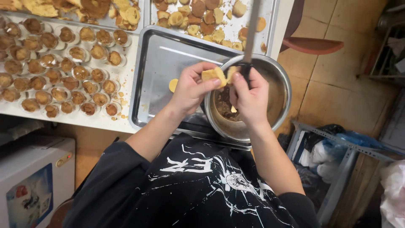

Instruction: Preparing and decorating small cakes or desserts by whipping cream, cutting sponge cake pieces, and soaking them in a sauce.

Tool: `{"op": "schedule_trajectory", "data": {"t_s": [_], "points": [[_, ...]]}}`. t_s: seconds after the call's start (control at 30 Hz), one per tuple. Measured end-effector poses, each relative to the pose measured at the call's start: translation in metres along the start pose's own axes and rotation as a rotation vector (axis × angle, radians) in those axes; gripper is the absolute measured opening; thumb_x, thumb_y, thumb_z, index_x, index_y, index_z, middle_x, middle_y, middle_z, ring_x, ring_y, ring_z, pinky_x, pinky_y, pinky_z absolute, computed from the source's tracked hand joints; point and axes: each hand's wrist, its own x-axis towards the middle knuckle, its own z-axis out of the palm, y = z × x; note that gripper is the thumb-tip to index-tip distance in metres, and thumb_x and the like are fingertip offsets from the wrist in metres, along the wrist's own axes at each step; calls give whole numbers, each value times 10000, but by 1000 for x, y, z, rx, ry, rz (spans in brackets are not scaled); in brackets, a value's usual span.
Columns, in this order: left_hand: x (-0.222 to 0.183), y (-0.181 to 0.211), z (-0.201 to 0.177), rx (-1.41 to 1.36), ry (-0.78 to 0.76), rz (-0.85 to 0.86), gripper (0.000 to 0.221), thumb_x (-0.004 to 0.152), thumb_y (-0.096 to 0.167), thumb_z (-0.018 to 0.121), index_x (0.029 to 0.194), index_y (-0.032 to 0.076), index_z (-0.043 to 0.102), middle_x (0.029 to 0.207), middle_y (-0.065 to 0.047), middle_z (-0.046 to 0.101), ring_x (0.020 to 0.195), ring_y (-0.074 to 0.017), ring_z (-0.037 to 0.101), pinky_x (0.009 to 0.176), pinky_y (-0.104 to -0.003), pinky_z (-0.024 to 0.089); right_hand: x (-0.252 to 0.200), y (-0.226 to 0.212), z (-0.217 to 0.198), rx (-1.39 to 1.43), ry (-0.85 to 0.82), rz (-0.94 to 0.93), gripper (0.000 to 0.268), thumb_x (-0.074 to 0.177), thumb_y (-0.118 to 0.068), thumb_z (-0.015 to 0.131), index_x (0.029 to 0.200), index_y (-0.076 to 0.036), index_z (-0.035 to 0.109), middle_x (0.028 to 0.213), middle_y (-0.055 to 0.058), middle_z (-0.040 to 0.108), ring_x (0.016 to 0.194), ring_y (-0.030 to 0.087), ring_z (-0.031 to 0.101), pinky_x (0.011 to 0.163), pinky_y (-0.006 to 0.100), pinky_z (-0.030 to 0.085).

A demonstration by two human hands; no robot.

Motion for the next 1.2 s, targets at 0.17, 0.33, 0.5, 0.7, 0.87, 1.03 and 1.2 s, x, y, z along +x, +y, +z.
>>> {"op": "schedule_trajectory", "data": {"t_s": [0.17,0.33,0.5,0.7,0.87,1.03,1.2], "points": [[-33,10,-27,-200,131,-39,339,950,58,744,1253,-21,614,1094,-111,712,973,-184,723,863,-350,620,-3,26,-1,139,14,144,109,1056,-136,606,1011,-37,603,666,-4,561,428,71,447,391,243,309],[-81,-14,-86,93,509,32,364,964,76,737,1282,-8,582,1069,-130,725,859,-177,674,741,-314,568,44,49,49,-130,-20,210,151,1005,-192,688,979,-49,650,626,-57,517,424,47,429,373,247,294],[-105,-18,-90,49,575,172,340,985,91,660,1304,-15,603,1128,-123,724,938,-184,729,804,-309,610,76,-1,101,-315,-217,25,198,1005,-205,725,1071,-22,689,659,-27,589,437,52,451,393,244,337],[-104,-42,-90,222,489,159,394,939,44,722,1314,-33,629,1132,-135,685,984,-160,707,863,-300,603,1,32,28,-91,-89,157,248,1005,-123,654,1212,12,630,923,49,738,453,27,428,377,222,305],[-73,-63,-41,518,165,-30,288,886,99,799,1126,-32,711,1006,-102,769,896,-122,733,824,-268,600,-80,66,-64,-70,165,211,207,1051,-88,610,1227,21,612,996,99,735,488,32,429,401,220,319],[-30,-91,8,826,-145,-136,229,872,186,761,1041,31,747,878,-79,787,779,-136,748,731,-283,602,-137,72,-109,53,446,213,223,1032,-82,584,1239,3,583,977,113,706,448,66,447,377,238,337],[12,-121,11,1400,-628,-220,215,818,184,756,1003,75,773,884,-163,755,837,-318,736,772,-422,573,-164,89,-122,59,525,254,226,1032,-67,588,1239,25,584,974,129,706,454,72,445,378,240,332]]}}
